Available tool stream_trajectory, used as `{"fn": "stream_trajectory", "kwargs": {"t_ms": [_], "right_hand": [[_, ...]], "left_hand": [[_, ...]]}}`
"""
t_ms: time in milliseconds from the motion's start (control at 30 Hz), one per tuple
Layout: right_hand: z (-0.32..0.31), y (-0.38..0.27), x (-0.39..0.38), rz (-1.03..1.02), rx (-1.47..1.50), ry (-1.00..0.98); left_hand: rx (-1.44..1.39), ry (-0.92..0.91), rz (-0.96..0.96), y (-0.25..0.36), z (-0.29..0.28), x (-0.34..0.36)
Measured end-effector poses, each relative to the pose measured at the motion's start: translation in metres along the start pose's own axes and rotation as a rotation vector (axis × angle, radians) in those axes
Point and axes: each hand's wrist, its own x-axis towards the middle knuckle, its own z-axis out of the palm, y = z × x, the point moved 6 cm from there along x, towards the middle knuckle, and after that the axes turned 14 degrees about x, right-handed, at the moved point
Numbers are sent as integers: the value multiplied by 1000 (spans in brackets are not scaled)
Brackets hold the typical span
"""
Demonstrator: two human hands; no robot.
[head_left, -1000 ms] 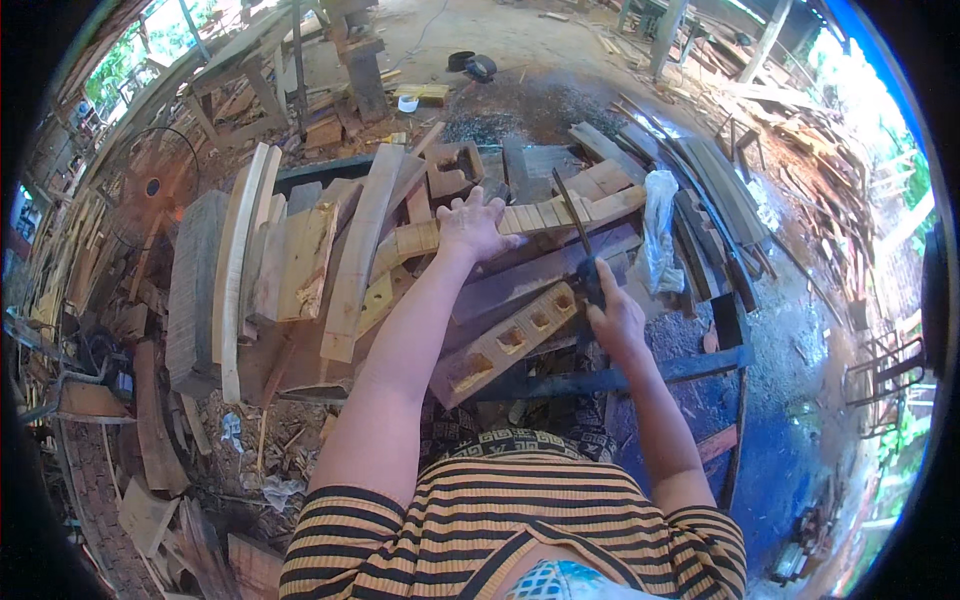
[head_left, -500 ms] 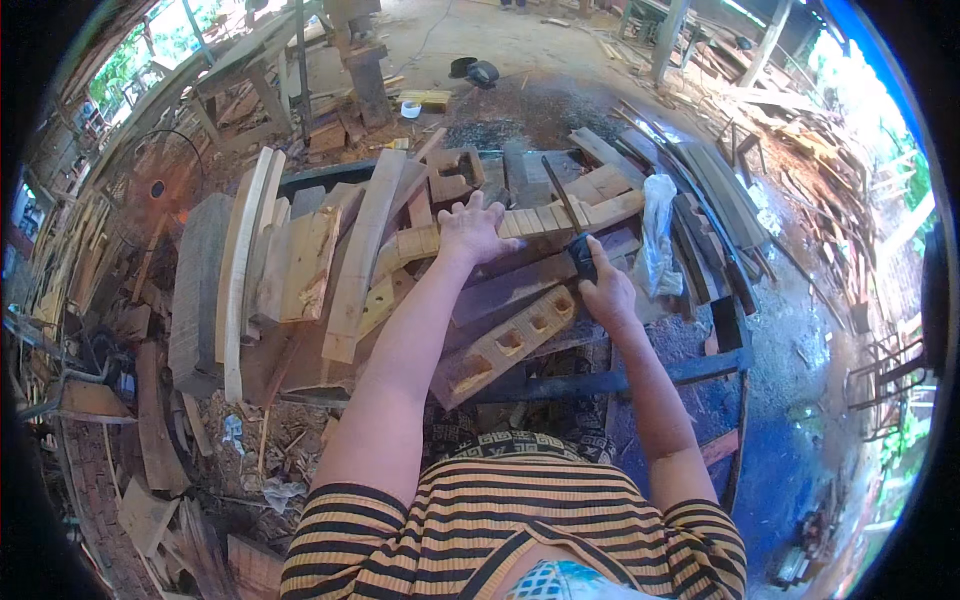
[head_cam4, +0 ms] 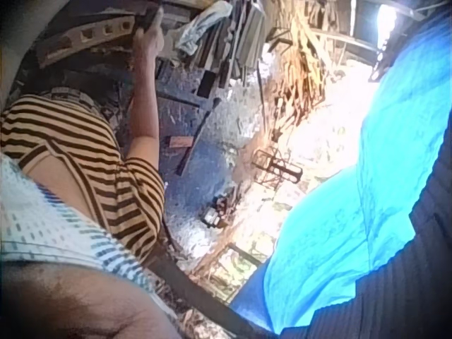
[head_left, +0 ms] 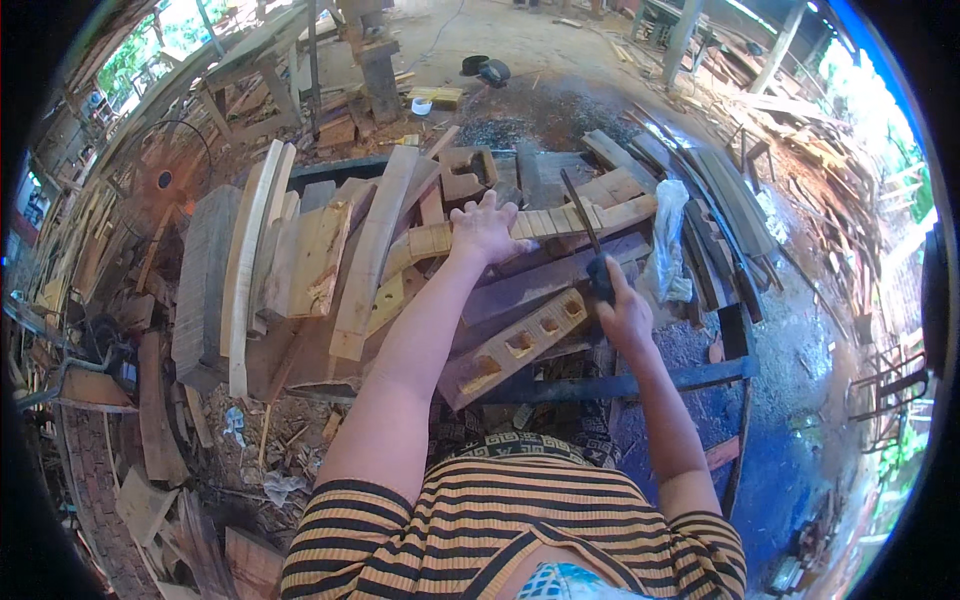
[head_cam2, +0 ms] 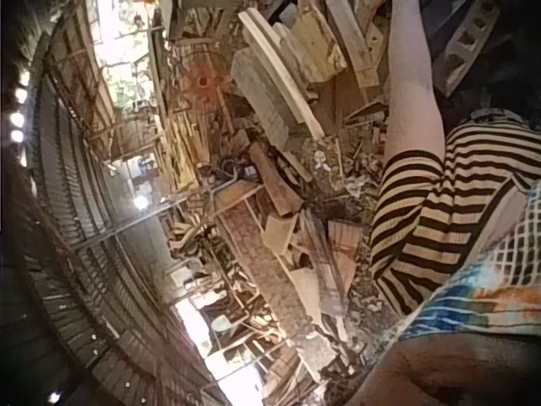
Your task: The person cuts notches into a wooden piece using a hand saw, picks it up by hand, sets it back down, and makes additional cuts along the piece with the hand saw.
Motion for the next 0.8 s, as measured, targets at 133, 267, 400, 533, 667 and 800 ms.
{"fn": "stream_trajectory", "kwargs": {"t_ms": [133,267,400,533,667,800], "right_hand": [[10,-3,43,48,-36,-5],[8,0,22,21,-23,12],[-5,7,-44,5,15,7],[-13,11,-64,-45,97,48],[-13,2,-23,-3,34,1],[3,10,18,32,-7,1]], "left_hand": [[-3,20,0,4,1,0],[-22,-1,1,4,1,0],[-16,-1,-14,0,1,-2],[-14,18,-15,0,0,2],[-14,34,-17,0,3,3],[-10,15,-3,6,1,3]]}}
